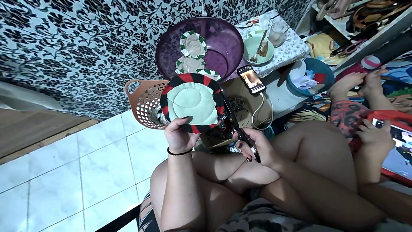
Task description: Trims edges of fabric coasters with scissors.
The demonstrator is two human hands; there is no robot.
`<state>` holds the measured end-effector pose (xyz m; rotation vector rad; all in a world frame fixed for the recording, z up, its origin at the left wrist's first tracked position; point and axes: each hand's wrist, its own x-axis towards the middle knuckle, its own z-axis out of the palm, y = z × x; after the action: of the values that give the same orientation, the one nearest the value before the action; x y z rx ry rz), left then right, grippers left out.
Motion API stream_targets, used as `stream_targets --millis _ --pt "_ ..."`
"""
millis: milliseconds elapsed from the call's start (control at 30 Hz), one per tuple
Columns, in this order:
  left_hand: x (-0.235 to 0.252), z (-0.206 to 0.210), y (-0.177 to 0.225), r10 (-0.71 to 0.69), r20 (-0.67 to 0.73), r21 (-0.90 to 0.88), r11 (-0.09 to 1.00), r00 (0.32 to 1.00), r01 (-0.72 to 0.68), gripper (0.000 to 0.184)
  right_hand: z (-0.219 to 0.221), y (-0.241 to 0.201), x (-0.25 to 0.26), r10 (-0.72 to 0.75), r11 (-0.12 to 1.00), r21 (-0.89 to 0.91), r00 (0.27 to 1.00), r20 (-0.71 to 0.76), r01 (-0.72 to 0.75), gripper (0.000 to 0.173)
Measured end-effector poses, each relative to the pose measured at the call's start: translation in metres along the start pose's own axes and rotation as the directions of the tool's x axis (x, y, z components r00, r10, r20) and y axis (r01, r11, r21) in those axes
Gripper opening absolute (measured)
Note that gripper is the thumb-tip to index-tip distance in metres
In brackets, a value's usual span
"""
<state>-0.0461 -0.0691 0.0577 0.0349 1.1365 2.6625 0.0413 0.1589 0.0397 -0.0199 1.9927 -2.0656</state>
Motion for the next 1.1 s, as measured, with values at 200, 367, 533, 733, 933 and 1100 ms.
stream_targets --millis 200,367,533,733,933,1100 --pt "0.0006 -0.0020 0.0049 0.045 0.000 0.004 0.999 0.999 -0.045 0.025 0.0002 0.0030 0.0004 -0.014 0.999 -0.030 1.000 -0.012 0.013 0.036" --pt "0.0001 -0.0007 0.0064 0.046 -0.018 -0.003 0.999 0.999 -0.046 0.027 0.0012 0.0030 0.0005 -0.013 0.999 -0.040 1.000 -0.022 0.012 0.035" --pt "0.0009 -0.0009 0.0066 0.049 -0.007 -0.008 0.999 0.999 -0.049 0.029 0.0032 0.0023 -0.0003 -0.008 1.000 -0.022 0.999 -0.040 0.007 0.031" --pt "0.0006 -0.0013 0.0078 0.049 -0.010 -0.006 0.999 0.999 -0.049 0.029 0.0035 0.0028 -0.0005 -0.019 0.999 -0.034 0.998 -0.054 0.017 0.028" --pt "-0.0010 -0.0015 0.0083 0.015 -0.032 0.009 1.000 0.999 -0.015 0.027 -0.0016 0.0041 0.0024 -0.003 0.999 -0.044 0.999 0.051 0.005 0.054" --pt "-0.0010 -0.0050 0.0071 -0.026 0.066 0.013 1.000 0.997 0.025 0.026 -0.0020 0.0043 0.0035 -0.015 0.999 -0.031 1.000 0.011 0.015 0.053"
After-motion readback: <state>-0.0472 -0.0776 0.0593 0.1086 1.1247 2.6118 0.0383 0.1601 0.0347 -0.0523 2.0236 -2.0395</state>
